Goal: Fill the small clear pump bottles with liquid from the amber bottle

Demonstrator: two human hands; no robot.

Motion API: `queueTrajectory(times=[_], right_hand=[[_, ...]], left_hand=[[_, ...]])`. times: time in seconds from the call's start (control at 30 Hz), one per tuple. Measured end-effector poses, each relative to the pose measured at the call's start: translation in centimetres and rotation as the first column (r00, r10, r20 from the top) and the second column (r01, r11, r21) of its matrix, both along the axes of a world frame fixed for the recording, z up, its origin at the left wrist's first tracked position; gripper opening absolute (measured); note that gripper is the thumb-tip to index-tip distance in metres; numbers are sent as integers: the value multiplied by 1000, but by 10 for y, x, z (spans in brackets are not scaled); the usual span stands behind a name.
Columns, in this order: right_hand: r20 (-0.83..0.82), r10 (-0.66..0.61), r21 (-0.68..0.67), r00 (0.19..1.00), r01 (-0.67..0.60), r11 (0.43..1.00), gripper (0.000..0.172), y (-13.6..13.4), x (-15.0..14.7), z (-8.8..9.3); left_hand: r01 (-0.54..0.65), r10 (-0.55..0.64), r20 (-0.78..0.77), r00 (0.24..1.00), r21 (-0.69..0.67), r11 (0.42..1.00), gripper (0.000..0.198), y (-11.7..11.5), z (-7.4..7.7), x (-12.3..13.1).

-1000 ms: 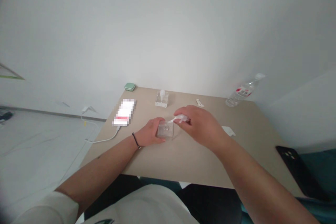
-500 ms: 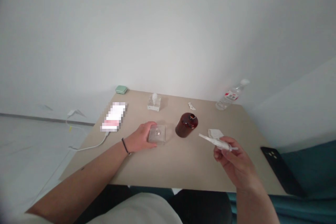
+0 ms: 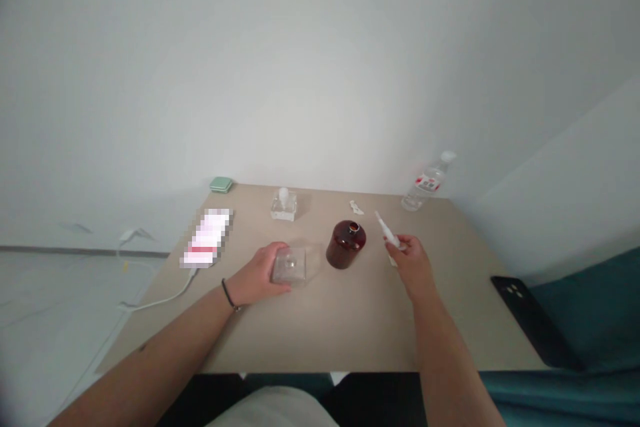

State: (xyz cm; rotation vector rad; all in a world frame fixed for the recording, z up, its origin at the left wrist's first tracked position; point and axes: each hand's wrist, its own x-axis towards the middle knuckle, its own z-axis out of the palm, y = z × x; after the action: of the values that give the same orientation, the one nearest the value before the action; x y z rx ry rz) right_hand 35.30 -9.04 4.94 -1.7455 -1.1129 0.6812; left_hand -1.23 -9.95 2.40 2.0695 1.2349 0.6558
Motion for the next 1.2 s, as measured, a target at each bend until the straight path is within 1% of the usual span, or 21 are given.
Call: queueTrajectory(times=[0.07,0.17,0.23,0.3,0.4,0.47,0.67,0.87,1.07,1.2], right_hand=[[173,-31,-15,984,34,999,49,18,-3,-4],[396,-57,16,917,55,998,45,41,-12,-9],[507,-64,34,860,54,998,42,52,-20,-14],[574,-63,31,817,56,998,39,59,-27,-19],[617,-48,-7,786,66,998,35,63,-34,-27],[647,-27,-44,762,73,996,32,63,-36,-28],[717,23,-134,697,105,985,32,61,-42,-21],[751,16,-153,660,149,977,34,58,-46,-19],[764,42,-176,644,145,974,32,55,-50,-16],[775,46,-165,630,132,978,38,53,-51,-16]], left_hand=[[-5,5,-4,1000,-11,1000,81,0,0,0],[-5,5,-12,1000,-28,1000,81,1,-1,0],[-2,2,-16,1000,-25,1000,81,2,-2,0],[2,-2,-19,1000,-17,1000,81,2,-4,-1],[12,-12,-25,1000,-21,1000,82,3,-6,-1],[13,-13,-28,1000,-30,999,81,4,-7,-1],[7,-8,-26,1000,-25,1000,80,4,-4,-1],[0,-1,-47,999,-25,1000,78,3,-2,-1],[-5,5,-19,1000,-11,1000,78,3,-5,-1],[-16,16,-4,1000,-3,1000,77,3,-4,0]])
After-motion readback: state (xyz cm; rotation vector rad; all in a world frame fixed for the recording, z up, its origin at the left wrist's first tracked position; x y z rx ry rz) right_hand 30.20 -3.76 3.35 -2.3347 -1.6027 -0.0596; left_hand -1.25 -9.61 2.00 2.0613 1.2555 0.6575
